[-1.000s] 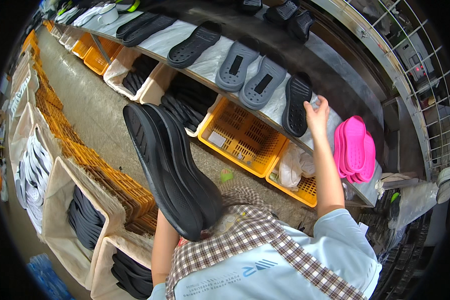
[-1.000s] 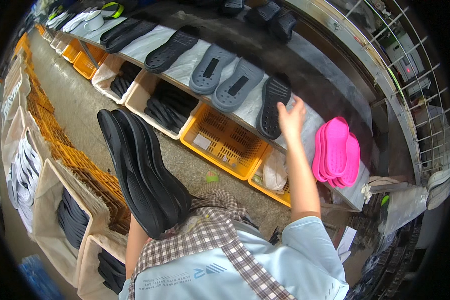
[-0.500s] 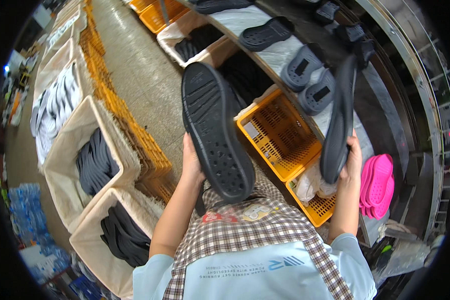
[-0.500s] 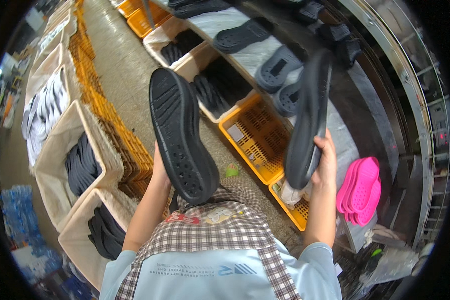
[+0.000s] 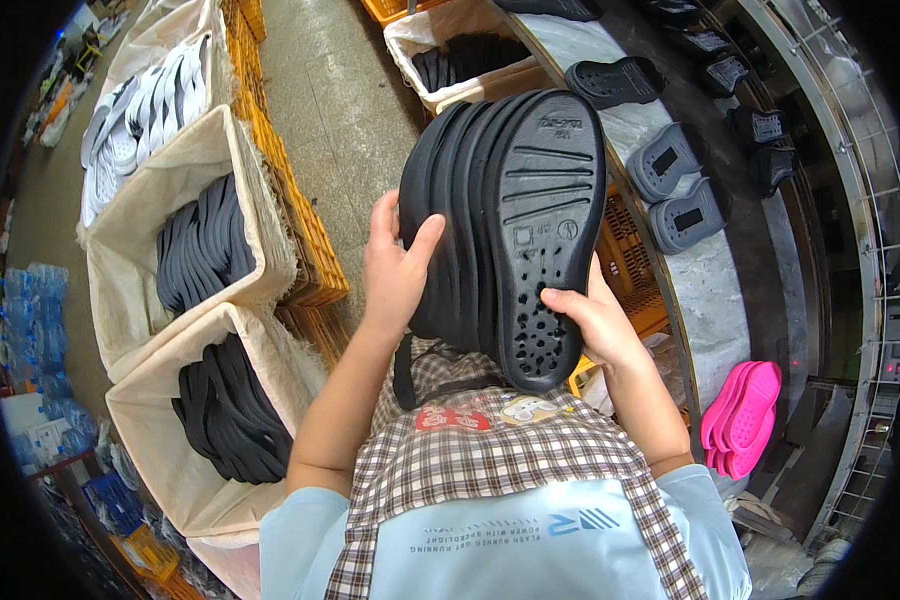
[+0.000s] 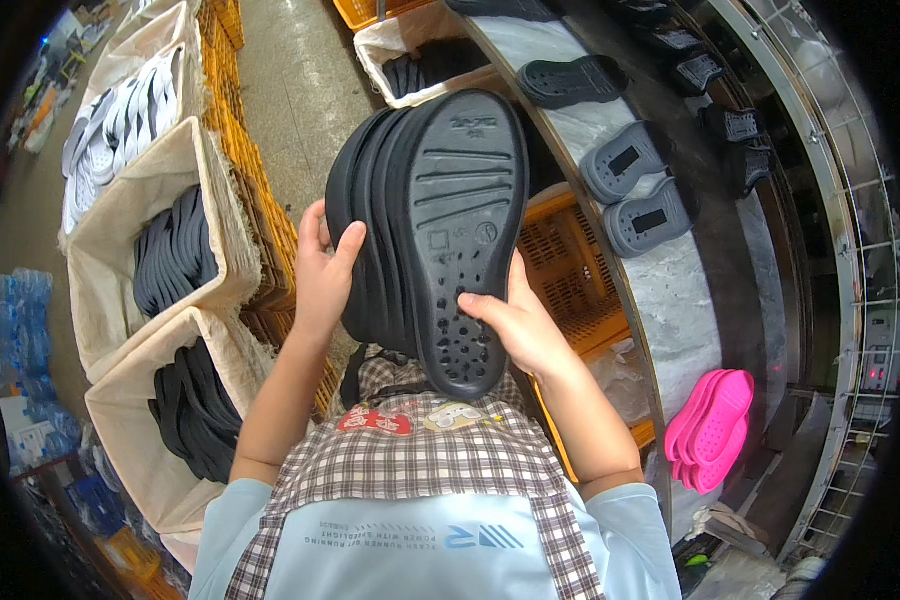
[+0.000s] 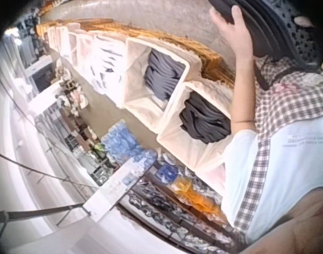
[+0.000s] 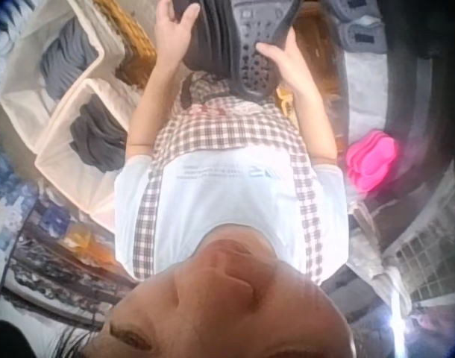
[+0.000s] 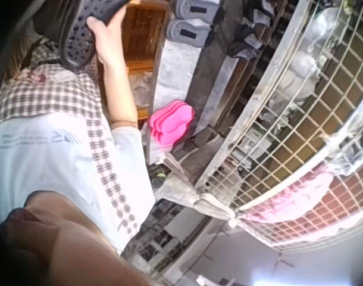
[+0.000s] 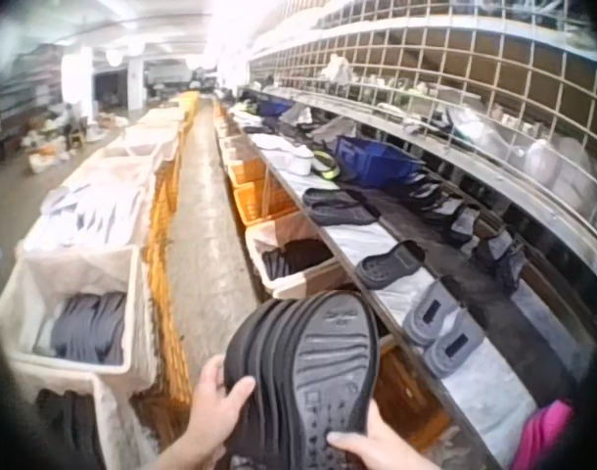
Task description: The person walks through a warehouse and organizes slippers by color and type. They pick up white, pink, and black slippers from bins and shelves, inspect them, and place them back in designated areas.
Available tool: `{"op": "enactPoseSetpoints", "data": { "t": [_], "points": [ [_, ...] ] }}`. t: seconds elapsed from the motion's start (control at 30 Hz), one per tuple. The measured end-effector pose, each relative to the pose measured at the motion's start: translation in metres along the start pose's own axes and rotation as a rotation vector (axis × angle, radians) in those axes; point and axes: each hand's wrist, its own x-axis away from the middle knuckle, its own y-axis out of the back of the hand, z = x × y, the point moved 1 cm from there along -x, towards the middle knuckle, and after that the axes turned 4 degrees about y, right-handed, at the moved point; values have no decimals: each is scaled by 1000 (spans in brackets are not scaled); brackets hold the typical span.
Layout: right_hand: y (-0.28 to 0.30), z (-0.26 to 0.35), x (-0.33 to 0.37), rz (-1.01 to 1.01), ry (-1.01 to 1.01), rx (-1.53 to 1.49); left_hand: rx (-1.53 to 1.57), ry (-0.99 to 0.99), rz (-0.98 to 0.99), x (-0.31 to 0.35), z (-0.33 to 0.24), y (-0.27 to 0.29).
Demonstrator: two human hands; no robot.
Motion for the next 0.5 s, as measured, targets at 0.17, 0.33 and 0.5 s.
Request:
{"op": "enactPoseSetpoints", "data": {
  "t": [0.17, 0.33, 0.5],
  "points": [
    [15, -4, -7, -10, -182, -437, -129, 79, 161, -4, -38, 25],
    [18, -9, -4, -39, -282, -589, -68, 74, 211, -2, -71, 47],
    [7, -6, -1, -14, -245, -627, -119, 12, 155, 6, -87, 57]
  ]
}}
